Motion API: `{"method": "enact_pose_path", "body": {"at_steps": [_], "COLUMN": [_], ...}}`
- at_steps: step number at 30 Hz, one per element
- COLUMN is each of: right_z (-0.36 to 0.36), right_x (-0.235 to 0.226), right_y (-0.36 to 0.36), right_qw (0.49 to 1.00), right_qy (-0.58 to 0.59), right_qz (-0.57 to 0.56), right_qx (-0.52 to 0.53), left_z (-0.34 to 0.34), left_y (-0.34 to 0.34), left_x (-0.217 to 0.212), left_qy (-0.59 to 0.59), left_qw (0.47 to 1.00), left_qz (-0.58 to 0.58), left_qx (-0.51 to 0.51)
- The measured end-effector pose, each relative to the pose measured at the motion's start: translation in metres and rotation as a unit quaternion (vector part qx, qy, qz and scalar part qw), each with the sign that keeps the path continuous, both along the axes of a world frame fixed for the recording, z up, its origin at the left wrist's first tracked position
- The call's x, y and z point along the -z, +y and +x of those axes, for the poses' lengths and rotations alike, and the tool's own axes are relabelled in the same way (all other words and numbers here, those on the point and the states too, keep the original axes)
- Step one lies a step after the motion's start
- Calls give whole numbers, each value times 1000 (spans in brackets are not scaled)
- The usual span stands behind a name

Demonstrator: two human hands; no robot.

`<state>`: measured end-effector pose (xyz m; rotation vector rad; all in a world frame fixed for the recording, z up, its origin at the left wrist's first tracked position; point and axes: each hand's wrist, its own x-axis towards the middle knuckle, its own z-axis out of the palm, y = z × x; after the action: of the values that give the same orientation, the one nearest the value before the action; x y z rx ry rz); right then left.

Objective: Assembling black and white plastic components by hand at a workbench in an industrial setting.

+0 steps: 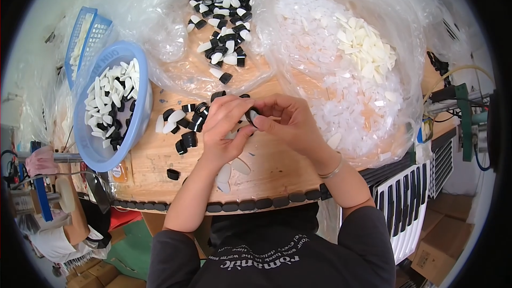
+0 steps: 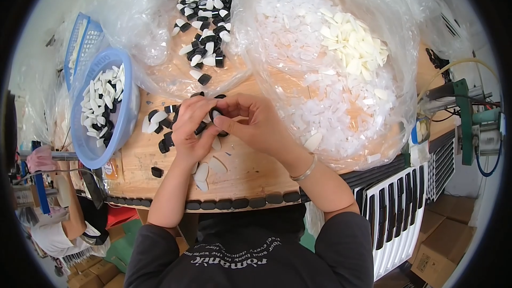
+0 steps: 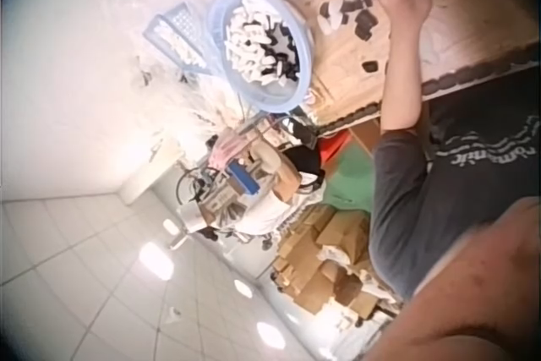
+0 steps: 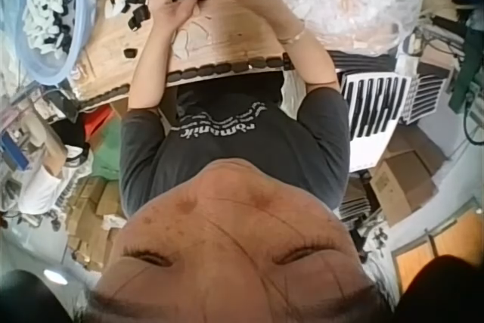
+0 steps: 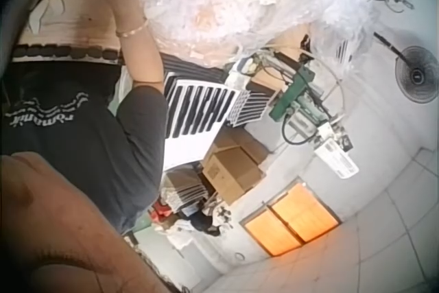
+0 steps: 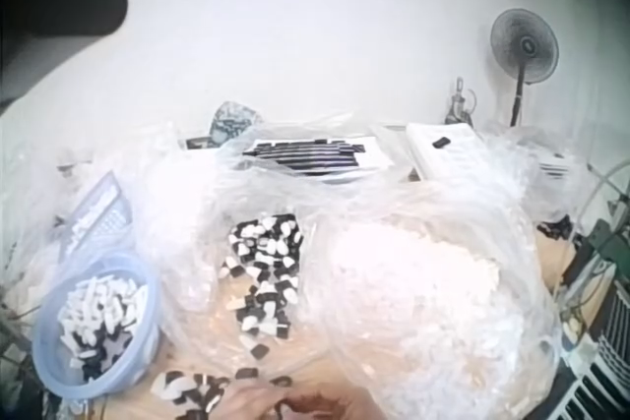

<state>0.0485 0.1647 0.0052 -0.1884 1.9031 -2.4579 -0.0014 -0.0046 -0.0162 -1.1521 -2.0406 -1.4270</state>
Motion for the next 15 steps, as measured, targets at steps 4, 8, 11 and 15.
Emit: {"method": "enact_pose_path", "body": {"at_steps": [4,8,11,15], "right_z": [-1,-1,4,4], "right_x": [-4,-10,-11,-3], "right_y": [3,3,-5,-10], "right_qw": [998,997,997,991], "right_qy": [-46,-60,-51,57], "right_qz": [-44,-49,-49,105], "right_qx": [3,-11,-8,66], "left_z": [4,11,14,14], "left_y": [0,-3,0,-2], "left_x": [-1,8,7,9], "left_qy": [-127,-357,-387,-410], "left_qw": [991,916,893,876], "left_qz": [29,161,204,226], "left_qx": [31,89,105,115]}}
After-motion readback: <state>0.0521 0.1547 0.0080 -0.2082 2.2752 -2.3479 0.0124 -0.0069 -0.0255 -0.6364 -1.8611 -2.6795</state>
